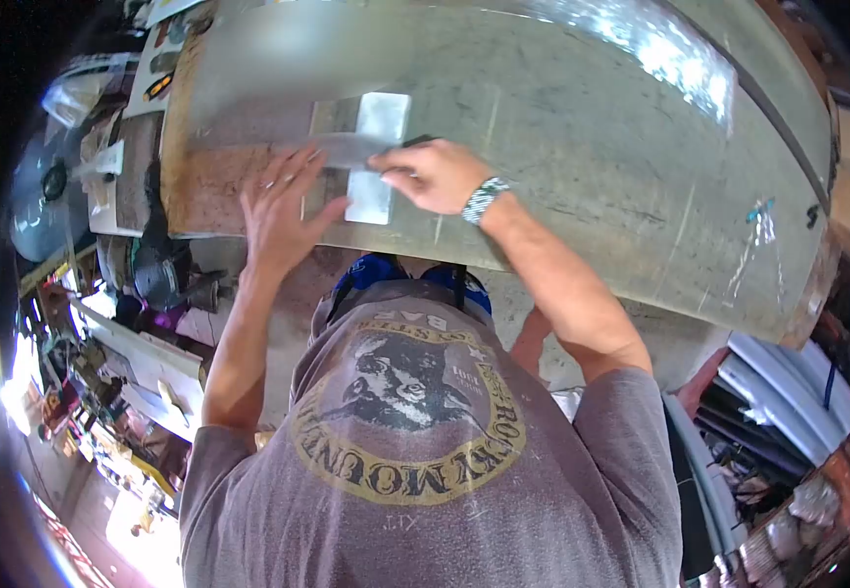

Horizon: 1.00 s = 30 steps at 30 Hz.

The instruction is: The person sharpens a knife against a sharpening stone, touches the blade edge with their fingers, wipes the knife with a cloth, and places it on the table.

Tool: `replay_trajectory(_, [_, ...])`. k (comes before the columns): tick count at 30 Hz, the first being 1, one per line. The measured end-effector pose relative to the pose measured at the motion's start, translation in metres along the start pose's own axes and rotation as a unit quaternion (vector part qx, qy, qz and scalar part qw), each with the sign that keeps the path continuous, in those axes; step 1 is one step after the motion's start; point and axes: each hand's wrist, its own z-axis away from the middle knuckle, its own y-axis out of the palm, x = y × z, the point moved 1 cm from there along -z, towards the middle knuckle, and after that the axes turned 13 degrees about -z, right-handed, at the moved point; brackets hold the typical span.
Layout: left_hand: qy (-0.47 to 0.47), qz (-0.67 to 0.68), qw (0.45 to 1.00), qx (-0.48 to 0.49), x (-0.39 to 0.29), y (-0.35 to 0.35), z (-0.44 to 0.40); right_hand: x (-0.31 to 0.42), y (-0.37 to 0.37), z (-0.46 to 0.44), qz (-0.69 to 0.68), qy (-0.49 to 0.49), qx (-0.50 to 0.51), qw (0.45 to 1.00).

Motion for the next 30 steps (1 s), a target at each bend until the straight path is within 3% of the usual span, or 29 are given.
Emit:
replay_trajectory(2, [-0.028,0.027,0.998,-0.044,-0.004,-0.001,0.012,0.006,0.001,0.011,0.050,-0.052,0.006,0.997])
replay_trajectory(4, [-0.100,0.098,0.987,-0.079,-0.023,-0.002,0.033,0.022,-0.007,0.044,-0.001,0.033,-0.107,0.994])
replay_trajectory(8, [-0.174,0.077,0.981,0.020,-0.075,0.030,0.007,0.011,-0.030,0.119,-0.161,0.087,-0.319,0.930])
replay_trajectory(13, [-0.112,0.174,0.978,0.041,-0.067,0.045,-0.015,0.044,-0.048,0.187,-0.221,0.102,-0.472,0.847])
replay_trajectory(15, [-0.057,0.169,0.983,0.045,-0.070,0.046,-0.032,0.053,-0.038,0.199,-0.281,0.032,-0.507,0.814])
replay_trajectory(17, [-0.008,0.167,0.986,0.012,-0.079,0.050,-0.050,0.063,-0.023,0.207,-0.444,-0.012,-0.490,0.750])
replay_trajectory(19, [0.042,0.179,0.982,0.047,-0.089,0.047,-0.070,0.069,-0.010,0.211,-0.575,-0.022,-0.468,0.671])
replay_trajectory(21, [0.082,0.203,0.972,0.088,-0.093,0.040,-0.084,0.075,0.008,0.201,-0.506,0.049,-0.513,0.692])
replay_trajectory(23, [0.065,0.249,0.965,0.050,-0.077,0.035,-0.083,0.077,0.028,0.183,-0.230,0.138,-0.519,0.812])
replay_trajectory(24, [0.054,0.269,0.961,0.033,-0.067,0.035,-0.084,0.079,0.028,0.170,0.059,0.105,-0.473,0.873])
replay_trajectory(27, [0.100,0.255,0.957,-0.094,-0.052,0.030,-0.082,0.078,0.036,0.148,0.162,0.145,-0.411,0.885])
replay_trajectory(30, [0.208,0.217,0.952,-0.056,-0.071,0.008,-0.083,0.057,0.035,0.139,0.136,0.145,-0.398,0.896])
